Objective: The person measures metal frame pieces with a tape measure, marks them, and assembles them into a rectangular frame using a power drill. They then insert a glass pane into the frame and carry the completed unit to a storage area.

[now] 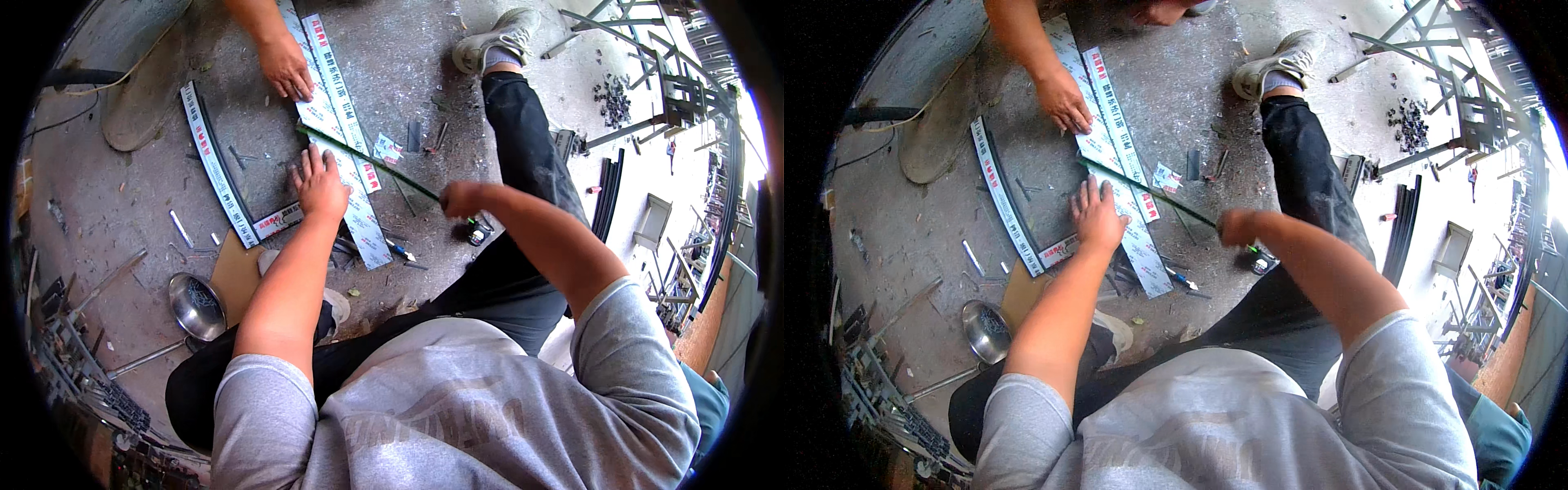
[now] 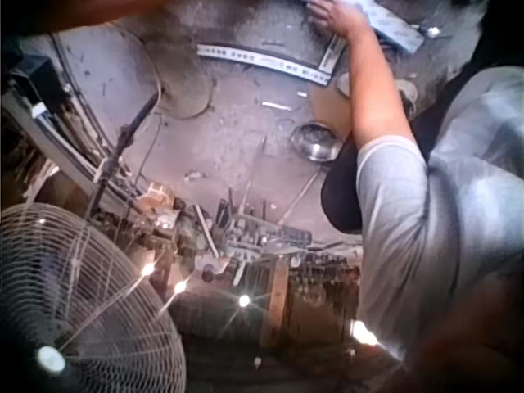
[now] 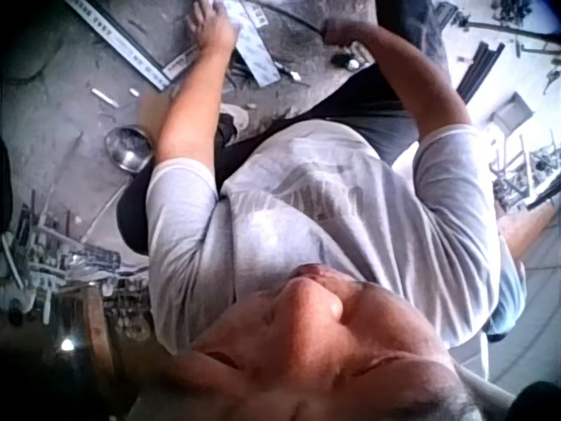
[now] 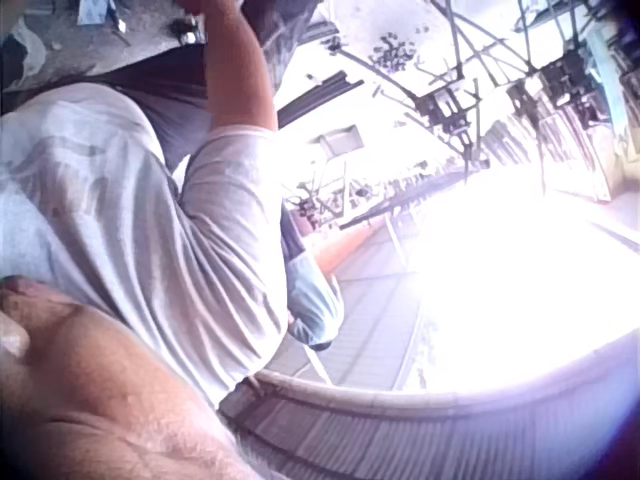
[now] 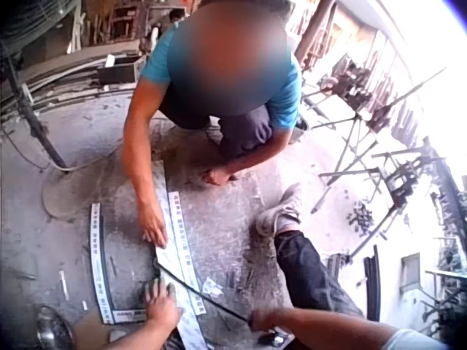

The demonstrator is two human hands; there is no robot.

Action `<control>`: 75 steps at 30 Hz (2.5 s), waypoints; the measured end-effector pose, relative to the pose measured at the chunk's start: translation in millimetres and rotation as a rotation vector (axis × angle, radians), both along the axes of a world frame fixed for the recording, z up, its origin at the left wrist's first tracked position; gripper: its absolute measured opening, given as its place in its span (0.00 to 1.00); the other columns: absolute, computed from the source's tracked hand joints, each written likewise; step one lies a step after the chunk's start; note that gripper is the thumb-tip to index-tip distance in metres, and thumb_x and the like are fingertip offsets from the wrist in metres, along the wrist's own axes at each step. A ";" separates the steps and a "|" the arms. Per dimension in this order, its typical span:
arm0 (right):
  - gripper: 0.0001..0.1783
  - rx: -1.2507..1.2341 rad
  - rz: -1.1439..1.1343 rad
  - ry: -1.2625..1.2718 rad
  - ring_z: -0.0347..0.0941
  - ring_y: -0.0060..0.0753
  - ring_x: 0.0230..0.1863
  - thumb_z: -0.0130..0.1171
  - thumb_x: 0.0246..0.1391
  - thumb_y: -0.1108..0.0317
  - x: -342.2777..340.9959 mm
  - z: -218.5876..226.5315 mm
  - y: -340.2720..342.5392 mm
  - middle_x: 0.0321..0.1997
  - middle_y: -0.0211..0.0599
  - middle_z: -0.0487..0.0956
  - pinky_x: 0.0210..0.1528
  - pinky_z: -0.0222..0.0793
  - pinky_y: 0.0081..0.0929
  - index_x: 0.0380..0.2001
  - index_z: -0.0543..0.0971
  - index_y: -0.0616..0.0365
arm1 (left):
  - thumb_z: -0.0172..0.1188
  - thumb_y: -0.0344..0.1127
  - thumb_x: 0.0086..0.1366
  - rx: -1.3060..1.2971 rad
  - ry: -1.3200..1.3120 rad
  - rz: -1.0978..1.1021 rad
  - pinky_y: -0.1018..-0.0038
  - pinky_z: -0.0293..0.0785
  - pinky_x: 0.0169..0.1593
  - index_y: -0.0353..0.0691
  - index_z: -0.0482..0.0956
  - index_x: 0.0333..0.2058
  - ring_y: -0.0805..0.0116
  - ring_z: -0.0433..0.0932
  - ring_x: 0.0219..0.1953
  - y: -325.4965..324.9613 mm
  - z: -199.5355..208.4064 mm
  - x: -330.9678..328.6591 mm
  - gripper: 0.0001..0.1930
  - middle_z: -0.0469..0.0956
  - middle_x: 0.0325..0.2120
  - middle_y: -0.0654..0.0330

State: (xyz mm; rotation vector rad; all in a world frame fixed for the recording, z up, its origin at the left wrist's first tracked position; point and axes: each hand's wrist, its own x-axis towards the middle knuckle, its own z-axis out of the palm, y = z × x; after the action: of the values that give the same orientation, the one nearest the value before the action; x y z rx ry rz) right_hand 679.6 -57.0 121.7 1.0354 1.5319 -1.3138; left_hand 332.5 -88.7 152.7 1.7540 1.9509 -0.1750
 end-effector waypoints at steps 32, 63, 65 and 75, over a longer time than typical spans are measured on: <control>0.21 0.181 0.448 -0.159 0.84 0.47 0.53 0.60 0.52 0.60 -94.7 16.9 -68.8 0.51 0.46 0.86 0.56 0.79 0.41 0.48 0.87 0.53 | 0.78 0.41 0.54 -0.022 -0.098 0.005 0.55 0.75 0.64 0.33 0.63 0.69 0.48 0.56 0.75 0.9 -10.2 -6.1 0.47 0.53 0.75 0.52; 0.15 0.433 -0.298 0.031 0.82 0.43 0.40 0.68 0.58 0.56 -8.3 8.4 0.7 0.36 0.47 0.86 0.46 0.75 0.40 0.38 0.84 0.57 | 0.77 0.44 0.55 -0.047 -0.090 0.038 0.53 0.74 0.64 0.32 0.61 0.69 0.47 0.55 0.75 0.2 -15.8 -3.3 0.49 0.51 0.75 0.51; 0.17 0.358 -0.407 0.005 0.81 0.39 0.38 0.67 0.61 0.53 -13.6 12.1 14.0 0.34 0.43 0.85 0.45 0.74 0.39 0.38 0.84 0.58 | 0.77 0.44 0.55 -0.046 -0.076 0.030 0.54 0.74 0.64 0.33 0.61 0.70 0.47 0.54 0.76 0.5 -19.4 -1.8 0.49 0.50 0.76 0.51; 0.23 0.288 -0.634 0.288 0.75 0.29 0.33 0.63 0.66 0.44 -50.8 26.2 28.2 0.28 0.33 0.81 0.40 0.73 0.37 0.35 0.84 0.57 | 0.75 0.44 0.57 -0.052 -0.047 0.029 0.57 0.76 0.63 0.32 0.62 0.69 0.48 0.54 0.76 -0.4 -29.8 -2.0 0.47 0.50 0.76 0.49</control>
State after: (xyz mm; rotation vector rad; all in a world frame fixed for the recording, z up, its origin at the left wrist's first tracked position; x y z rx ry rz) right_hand 628.8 -28.8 147.9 1.6680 1.7113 -1.7602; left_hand 330.5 -89.2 122.9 1.6803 1.9204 -0.1714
